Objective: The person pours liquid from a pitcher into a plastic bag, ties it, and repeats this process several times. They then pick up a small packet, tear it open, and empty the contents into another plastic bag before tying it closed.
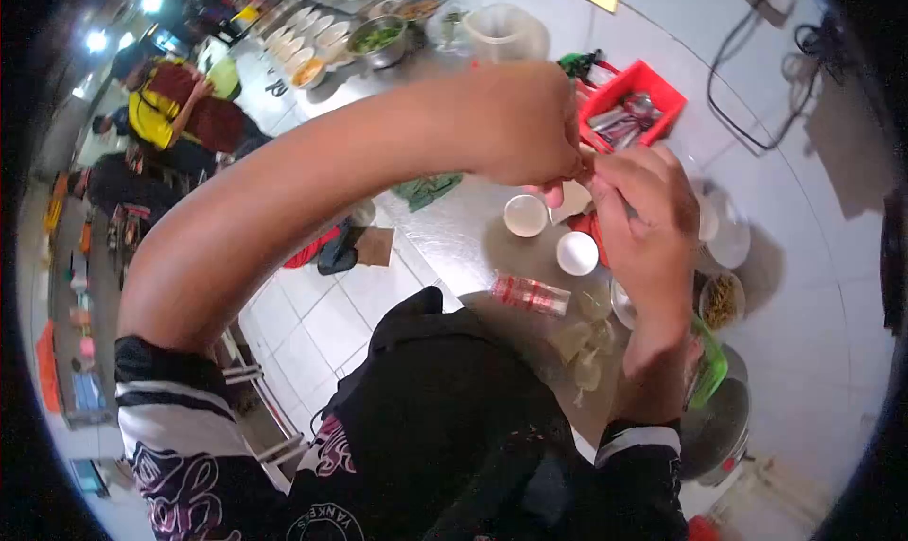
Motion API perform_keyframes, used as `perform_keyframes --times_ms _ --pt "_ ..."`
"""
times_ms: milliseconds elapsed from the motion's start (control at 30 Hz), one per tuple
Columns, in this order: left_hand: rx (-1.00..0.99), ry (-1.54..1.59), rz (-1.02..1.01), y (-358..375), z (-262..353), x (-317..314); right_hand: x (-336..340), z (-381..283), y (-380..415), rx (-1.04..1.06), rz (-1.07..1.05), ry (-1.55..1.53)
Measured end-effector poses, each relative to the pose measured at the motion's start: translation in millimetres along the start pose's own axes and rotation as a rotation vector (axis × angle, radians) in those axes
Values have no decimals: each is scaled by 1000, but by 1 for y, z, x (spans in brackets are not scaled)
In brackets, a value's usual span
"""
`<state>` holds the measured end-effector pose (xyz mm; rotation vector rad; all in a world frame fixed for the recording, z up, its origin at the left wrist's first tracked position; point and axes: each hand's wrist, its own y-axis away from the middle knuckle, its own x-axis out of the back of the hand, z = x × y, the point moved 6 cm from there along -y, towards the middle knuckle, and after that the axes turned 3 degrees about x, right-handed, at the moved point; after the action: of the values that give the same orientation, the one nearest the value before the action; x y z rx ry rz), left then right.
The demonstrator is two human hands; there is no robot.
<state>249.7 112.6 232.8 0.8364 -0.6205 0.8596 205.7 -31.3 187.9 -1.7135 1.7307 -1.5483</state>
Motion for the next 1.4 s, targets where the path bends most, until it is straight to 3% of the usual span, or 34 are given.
perform_keyframes --times_ms 167,267,400,500,567,600,867,967,1133,1300,1400 --pt "56 115 -30 0 -50 -14 -39 -2 2 -89 -157 -118" --pt "115 385 -51 2 -82 -37 -58 -3 12 -48 -155 -129" --pt "185 426 18 18 -102 -53 -80 -7 33 -55 -176 -168" --pt "72 317 60 23 -114 -68 -95 -10 45 -72 -217 -210" --pt "74 -123 253 29 -113 -71 -103 -11 51 -127 -190 -229" --pt "67 -189 241 37 -104 -69 -109 -14 55 -140 -194 -234" --pt "56 -259 267 57 -97 -54 -121 -30 35 -55 -259 -158" --pt "43 -150 419 57 -115 -48 -116 -40 21 0 -251 -83" --pt "17 398 356 64 -142 -44 -113 -55 12 -4 -302 -67" --pt "-88 397 461 77 -139 -50 -113 -61 18 -86 -283 -128" --pt "-126 210 508 84 -131 -51 -114 -64 24 -161 -238 -126"
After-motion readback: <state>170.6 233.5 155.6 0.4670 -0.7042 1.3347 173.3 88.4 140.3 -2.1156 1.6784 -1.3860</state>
